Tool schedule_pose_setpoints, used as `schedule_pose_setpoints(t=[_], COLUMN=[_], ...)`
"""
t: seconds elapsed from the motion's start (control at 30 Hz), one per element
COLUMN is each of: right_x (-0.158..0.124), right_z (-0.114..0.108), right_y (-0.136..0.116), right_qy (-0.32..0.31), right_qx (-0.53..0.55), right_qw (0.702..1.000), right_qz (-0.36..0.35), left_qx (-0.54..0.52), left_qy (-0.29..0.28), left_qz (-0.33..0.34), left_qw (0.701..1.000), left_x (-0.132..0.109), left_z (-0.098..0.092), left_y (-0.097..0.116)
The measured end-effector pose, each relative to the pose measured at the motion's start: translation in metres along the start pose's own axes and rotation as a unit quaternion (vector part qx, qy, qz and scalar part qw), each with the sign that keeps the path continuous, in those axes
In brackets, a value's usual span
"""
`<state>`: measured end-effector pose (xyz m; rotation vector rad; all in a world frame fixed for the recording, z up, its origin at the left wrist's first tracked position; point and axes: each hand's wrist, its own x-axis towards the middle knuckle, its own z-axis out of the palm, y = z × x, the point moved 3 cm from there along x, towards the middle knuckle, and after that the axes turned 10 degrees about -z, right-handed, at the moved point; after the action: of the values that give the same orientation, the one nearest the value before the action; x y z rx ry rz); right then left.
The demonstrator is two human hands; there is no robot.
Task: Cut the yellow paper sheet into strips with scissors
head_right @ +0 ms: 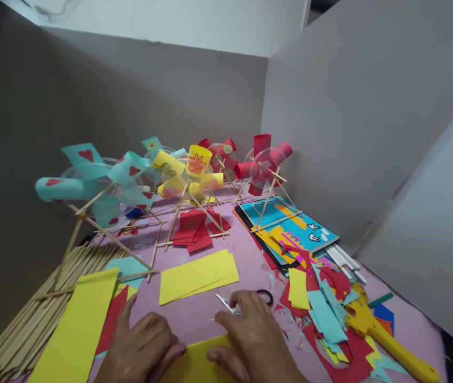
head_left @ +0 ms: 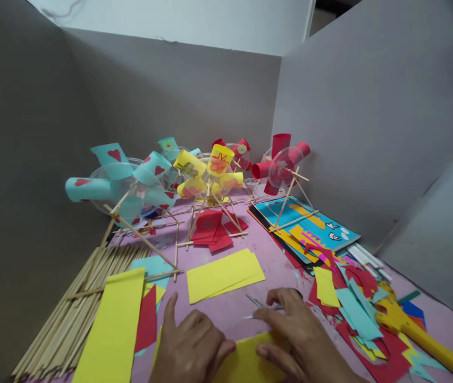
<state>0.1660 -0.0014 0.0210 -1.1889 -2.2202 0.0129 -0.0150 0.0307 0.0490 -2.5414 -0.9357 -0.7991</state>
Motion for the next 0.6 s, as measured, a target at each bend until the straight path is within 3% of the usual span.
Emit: schedule_pose_setpoints(t=[0.1, 0.3, 0.47, 0.53, 0.6], right_x=[0.003, 0.005, -0.001, -0.007, -0.013], right_z=[0.002, -0.002, -0.020, -0.026, -0.035], right_y=[-0.010, -0.006, 0.015, 0.025, 0.035], right_qy=[0.049, 0.035, -0.026, -0.048, -0.026], right_qx=[-0.023, -0.070, -0.029, -0.003, 0.012], right_qw=[0.993, 0.985, 0.997, 0.999, 0.999], right_qz=[-0.109, -0.152, -0.061, -0.019, 0.024], left_qx=[-0.016, -0.055, -0.081, -0.081, -0.079], left_qy=[0.009, 0.002, -0.007, -0.009, -0.014], left_qz=[0.035, 0.021, -0.085, -0.071, -0.049], left_qw=[0.999, 0.998, 0.993, 0.994, 0.996], left_x=[0.001, -0.002, -0.005, -0.005, -0.004], left_z=[-0.004, -0.008, -0.005, -0.007, -0.009], left_y=[0.008, -0.002, -0.017, -0.020, -0.023])
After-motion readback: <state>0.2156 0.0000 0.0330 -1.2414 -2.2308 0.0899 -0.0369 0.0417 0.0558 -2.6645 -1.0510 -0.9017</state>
